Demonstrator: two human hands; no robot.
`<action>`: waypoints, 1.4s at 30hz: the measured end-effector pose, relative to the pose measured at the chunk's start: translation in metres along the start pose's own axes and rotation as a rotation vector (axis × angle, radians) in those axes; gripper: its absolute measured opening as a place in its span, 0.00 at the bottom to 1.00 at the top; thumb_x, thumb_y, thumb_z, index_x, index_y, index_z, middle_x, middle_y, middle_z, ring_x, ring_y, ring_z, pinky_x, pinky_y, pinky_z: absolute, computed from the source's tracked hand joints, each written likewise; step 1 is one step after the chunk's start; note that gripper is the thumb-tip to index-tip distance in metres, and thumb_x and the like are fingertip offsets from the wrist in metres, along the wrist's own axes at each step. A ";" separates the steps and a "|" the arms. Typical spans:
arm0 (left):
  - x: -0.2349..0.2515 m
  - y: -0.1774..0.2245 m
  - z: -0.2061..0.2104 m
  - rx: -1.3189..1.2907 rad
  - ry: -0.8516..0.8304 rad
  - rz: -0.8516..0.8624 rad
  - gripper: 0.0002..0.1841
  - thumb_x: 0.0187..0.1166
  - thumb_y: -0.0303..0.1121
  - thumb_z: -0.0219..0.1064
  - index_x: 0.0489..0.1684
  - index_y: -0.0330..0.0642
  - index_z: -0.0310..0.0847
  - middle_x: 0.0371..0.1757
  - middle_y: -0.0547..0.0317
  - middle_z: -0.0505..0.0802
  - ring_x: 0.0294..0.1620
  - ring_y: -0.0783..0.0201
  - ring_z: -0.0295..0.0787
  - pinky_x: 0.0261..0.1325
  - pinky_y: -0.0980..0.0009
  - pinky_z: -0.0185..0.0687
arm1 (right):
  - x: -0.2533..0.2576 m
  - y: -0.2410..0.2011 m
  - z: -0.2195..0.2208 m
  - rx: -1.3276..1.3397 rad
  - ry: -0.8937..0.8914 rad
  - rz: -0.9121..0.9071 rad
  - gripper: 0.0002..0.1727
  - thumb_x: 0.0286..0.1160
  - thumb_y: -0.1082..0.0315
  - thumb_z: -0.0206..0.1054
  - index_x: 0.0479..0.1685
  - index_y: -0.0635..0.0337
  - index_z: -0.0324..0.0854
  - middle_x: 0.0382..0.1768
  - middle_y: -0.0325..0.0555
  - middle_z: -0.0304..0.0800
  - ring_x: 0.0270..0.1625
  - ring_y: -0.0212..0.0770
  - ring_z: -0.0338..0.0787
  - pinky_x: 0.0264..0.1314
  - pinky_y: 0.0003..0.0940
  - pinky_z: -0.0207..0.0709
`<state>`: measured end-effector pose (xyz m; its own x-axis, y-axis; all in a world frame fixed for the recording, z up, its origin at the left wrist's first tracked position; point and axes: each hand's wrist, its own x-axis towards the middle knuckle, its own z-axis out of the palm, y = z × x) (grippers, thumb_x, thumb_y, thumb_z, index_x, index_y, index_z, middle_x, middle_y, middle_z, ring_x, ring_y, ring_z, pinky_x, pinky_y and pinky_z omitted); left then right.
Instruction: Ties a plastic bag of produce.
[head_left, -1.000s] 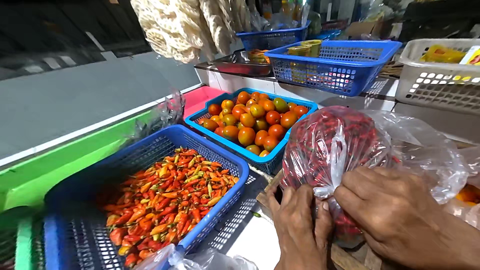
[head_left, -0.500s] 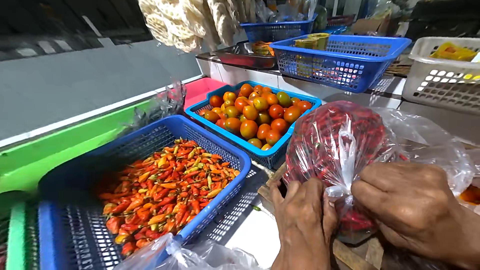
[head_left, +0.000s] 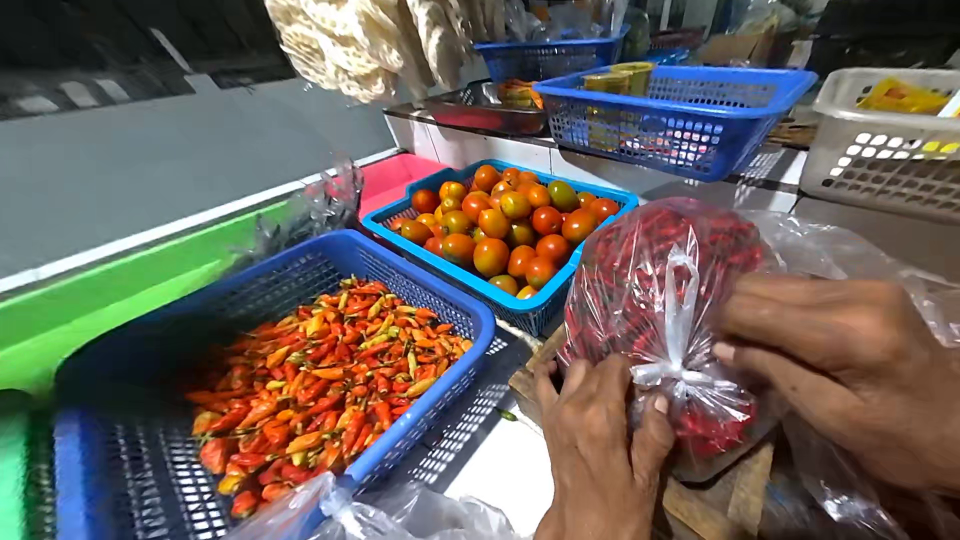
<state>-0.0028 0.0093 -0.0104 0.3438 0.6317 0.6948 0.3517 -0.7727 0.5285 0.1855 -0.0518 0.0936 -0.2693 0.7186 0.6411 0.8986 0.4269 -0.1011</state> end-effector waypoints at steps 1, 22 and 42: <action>-0.001 0.000 -0.001 -0.017 -0.006 -0.013 0.27 0.88 0.58 0.45 0.33 0.52 0.84 0.25 0.72 0.85 0.34 0.71 0.81 0.60 0.52 0.69 | -0.001 -0.003 0.001 -0.002 -0.061 -0.010 0.11 0.71 0.65 0.57 0.30 0.50 0.87 0.27 0.27 0.78 0.29 0.22 0.79 0.25 0.20 0.70; 0.004 0.006 -0.008 -0.030 -0.031 0.002 0.19 0.87 0.47 0.49 0.29 0.54 0.81 0.23 0.76 0.81 0.34 0.74 0.78 0.58 0.57 0.65 | -0.007 -0.020 0.016 -0.213 0.007 -0.260 0.15 0.71 0.69 0.54 0.14 0.53 0.74 0.17 0.36 0.68 0.20 0.36 0.70 0.19 0.32 0.54; 0.004 0.015 -0.009 0.043 0.057 -0.061 0.21 0.87 0.54 0.50 0.53 0.50 0.82 0.31 0.73 0.85 0.35 0.74 0.79 0.55 0.53 0.68 | -0.003 -0.014 0.010 -0.060 -0.231 0.016 0.06 0.63 0.65 0.58 0.24 0.43 0.79 0.23 0.26 0.73 0.24 0.26 0.77 0.18 0.27 0.65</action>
<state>-0.0044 -0.0009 0.0048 0.2710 0.6718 0.6893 0.4082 -0.7288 0.5498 0.1699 -0.0546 0.0858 -0.3207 0.8344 0.4482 0.9206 0.3859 -0.0596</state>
